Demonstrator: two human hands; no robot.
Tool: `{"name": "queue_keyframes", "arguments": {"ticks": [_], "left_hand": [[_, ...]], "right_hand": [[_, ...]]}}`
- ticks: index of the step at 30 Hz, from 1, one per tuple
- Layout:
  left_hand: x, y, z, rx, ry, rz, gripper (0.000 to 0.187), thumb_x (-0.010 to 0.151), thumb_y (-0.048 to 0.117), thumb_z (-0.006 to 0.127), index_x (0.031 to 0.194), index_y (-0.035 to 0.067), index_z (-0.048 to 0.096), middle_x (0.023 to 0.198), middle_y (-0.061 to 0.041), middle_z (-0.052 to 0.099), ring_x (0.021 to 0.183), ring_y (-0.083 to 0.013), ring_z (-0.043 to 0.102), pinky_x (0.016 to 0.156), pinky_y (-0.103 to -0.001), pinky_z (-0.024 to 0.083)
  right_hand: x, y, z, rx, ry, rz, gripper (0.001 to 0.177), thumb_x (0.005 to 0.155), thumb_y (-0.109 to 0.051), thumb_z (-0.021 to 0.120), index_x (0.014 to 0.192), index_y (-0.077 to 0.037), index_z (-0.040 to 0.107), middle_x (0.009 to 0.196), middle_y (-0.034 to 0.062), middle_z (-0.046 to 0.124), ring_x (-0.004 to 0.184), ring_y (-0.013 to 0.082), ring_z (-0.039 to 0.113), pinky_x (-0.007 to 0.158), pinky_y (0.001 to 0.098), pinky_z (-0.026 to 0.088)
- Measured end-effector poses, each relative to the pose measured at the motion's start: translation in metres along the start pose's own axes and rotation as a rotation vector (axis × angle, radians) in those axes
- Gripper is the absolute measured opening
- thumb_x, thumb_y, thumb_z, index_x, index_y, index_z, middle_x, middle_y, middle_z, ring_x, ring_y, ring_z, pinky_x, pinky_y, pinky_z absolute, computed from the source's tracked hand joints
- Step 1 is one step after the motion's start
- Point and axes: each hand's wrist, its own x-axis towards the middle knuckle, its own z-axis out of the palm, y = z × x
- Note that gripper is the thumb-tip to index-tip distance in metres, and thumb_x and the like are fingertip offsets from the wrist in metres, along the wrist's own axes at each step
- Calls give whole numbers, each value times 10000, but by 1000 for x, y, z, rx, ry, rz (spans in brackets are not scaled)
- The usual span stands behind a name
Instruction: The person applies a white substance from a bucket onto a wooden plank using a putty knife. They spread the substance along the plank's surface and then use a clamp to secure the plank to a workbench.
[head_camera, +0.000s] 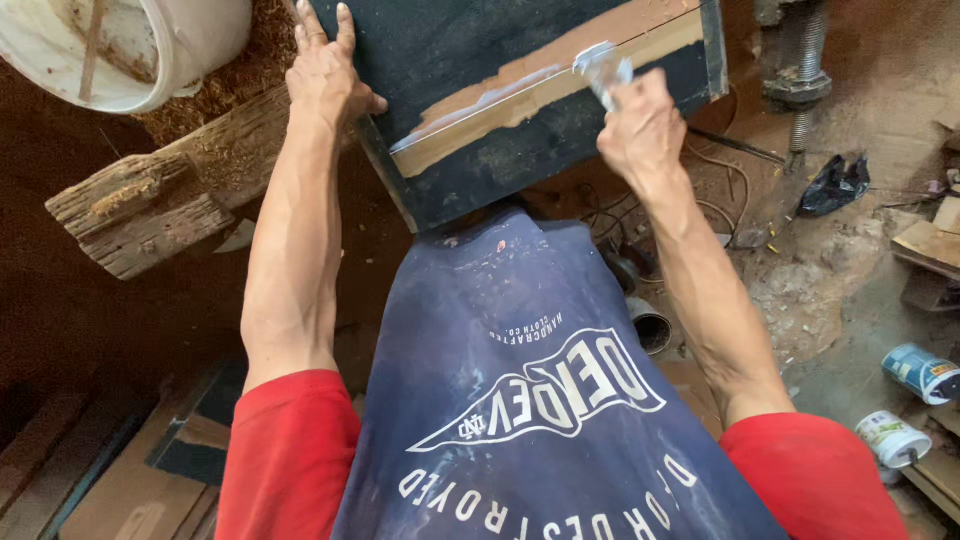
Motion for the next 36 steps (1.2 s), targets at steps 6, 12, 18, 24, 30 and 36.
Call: {"name": "queue_keyframes", "arguments": {"ticks": [6, 12, 18, 24, 30, 36], "left_hand": [[-10, 2, -4, -9, -23, -9, 1355, 646, 404, 981, 1695, 229, 140, 1693, -267, -7, 1555, -417, 203, 1144, -517, 415], [-6, 4, -7, -19, -39, -33, 1344, 664, 408, 976, 1700, 242, 136, 1695, -255, -17, 1557, -420, 182, 1143, -540, 407], [-5, 3, -4, -54, -50, -45, 1370, 615, 403, 981, 1687, 278, 138, 1695, -231, -25, 1561, -394, 158, 1151, -527, 397], [-6, -4, -8, -39, -65, -24, 1383, 630, 437, 978, 1700, 267, 117, 1697, -241, -42, 1575, -401, 155, 1152, -524, 408], [-5, 1, -12, -42, -85, -12, 1384, 634, 450, 969, 1693, 275, 96, 1696, -230, -61, 1572, -389, 150, 1154, -511, 404], [-16, 5, -22, -80, -87, -24, 1354, 643, 412, 962, 1679, 257, 105, 1705, -221, -62, 1568, -391, 160, 1159, -493, 401]], "right_hand": [[13, 0, 6, -47, -67, -219, 185, 905, -28, 649, 1060, -1, 745, 1087, 217, 583, 826, 365, 702, 692, 466, 611], [11, -13, 9, 50, -96, -227, 209, 937, -21, 620, 1110, 30, 727, 1084, 215, 585, 807, 387, 726, 652, 465, 620], [10, -10, -2, -9, -124, -210, 191, 942, -55, 653, 1108, -33, 744, 1086, 191, 592, 842, 369, 727, 666, 465, 604], [18, 16, -10, -38, -168, -98, 314, 920, -45, 644, 1216, -71, 745, 1084, 200, 567, 794, 365, 698, 637, 458, 603], [10, 38, -16, -6, -42, -240, 204, 873, -100, 724, 1072, -74, 763, 1067, 201, 630, 856, 353, 686, 744, 468, 602], [22, 51, -22, 716, 198, 275, 228, 1058, -163, 524, 1217, -5, 568, 1041, 126, 669, 856, 209, 708, 714, 415, 629]]}}
